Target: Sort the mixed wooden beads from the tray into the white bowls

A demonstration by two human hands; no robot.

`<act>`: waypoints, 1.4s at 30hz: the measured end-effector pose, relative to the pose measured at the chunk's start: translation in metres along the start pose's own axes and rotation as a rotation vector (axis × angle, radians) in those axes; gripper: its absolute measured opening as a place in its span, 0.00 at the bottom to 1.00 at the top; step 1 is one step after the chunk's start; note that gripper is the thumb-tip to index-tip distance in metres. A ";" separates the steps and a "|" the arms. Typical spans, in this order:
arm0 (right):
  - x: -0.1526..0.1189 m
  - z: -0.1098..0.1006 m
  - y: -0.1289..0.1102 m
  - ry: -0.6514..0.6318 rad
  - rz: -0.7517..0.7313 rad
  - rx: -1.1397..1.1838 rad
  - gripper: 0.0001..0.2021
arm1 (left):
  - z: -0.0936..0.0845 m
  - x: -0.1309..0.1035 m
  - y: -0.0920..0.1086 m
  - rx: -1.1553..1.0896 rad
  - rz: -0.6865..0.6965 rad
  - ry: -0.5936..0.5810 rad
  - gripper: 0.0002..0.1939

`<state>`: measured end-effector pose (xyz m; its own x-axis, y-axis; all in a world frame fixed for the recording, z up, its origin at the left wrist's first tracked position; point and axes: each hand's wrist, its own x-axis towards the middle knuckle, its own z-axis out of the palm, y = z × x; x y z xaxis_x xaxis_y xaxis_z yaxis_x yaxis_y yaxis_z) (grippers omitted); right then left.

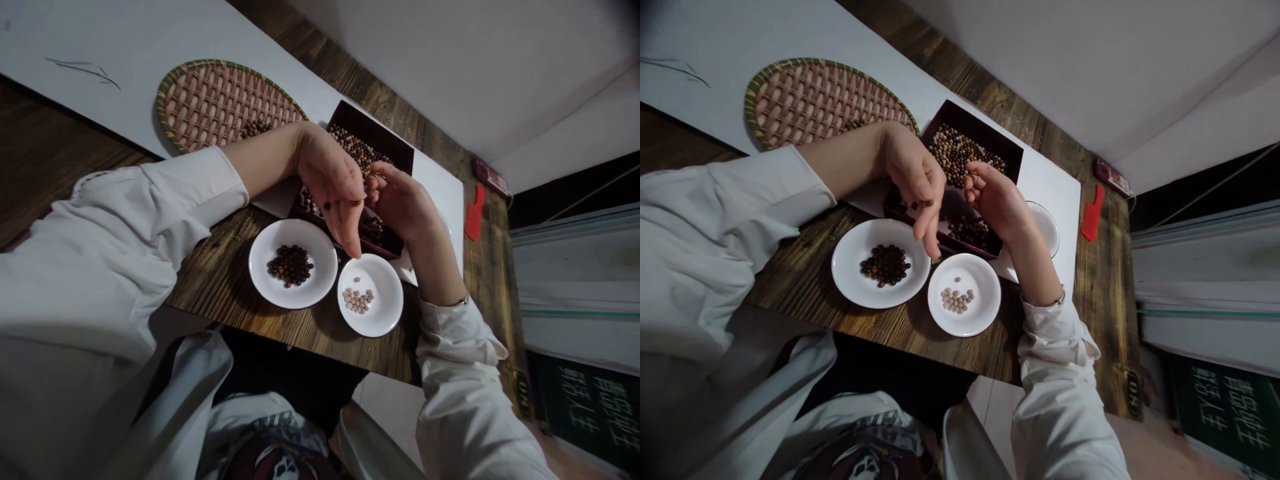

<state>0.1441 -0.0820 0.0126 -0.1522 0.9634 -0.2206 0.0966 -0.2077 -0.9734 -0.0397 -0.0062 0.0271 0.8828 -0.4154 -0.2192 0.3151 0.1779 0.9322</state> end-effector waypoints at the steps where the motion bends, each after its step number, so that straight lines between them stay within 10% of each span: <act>1: 0.000 0.000 0.000 -0.001 0.001 -0.003 0.09 | 0.000 0.000 0.000 0.011 0.007 -0.010 0.17; 12: -0.001 0.002 -0.001 -0.027 0.004 0.131 0.04 | -0.001 0.005 -0.001 0.134 -0.001 -0.047 0.20; 24: 0.000 0.000 0.001 -0.022 -0.005 0.051 0.09 | 0.010 0.005 0.005 -0.051 -0.191 0.238 0.16; 33: -0.002 0.002 -0.003 -0.002 0.018 0.019 0.08 | 0.003 0.006 0.003 0.012 -0.178 -0.006 0.15; 37: -0.002 0.001 -0.002 -0.036 0.003 0.036 0.10 | -0.001 0.006 0.003 -0.103 -0.293 0.193 0.15; 42: 0.000 0.000 0.000 -0.022 0.006 0.026 0.09 | -0.001 0.006 0.001 0.011 -0.158 -0.035 0.15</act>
<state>0.1445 -0.0824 0.0131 -0.1736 0.9583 -0.2271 0.0717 -0.2177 -0.9734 -0.0334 -0.0076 0.0266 0.8101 -0.4679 -0.3532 0.4449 0.0982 0.8902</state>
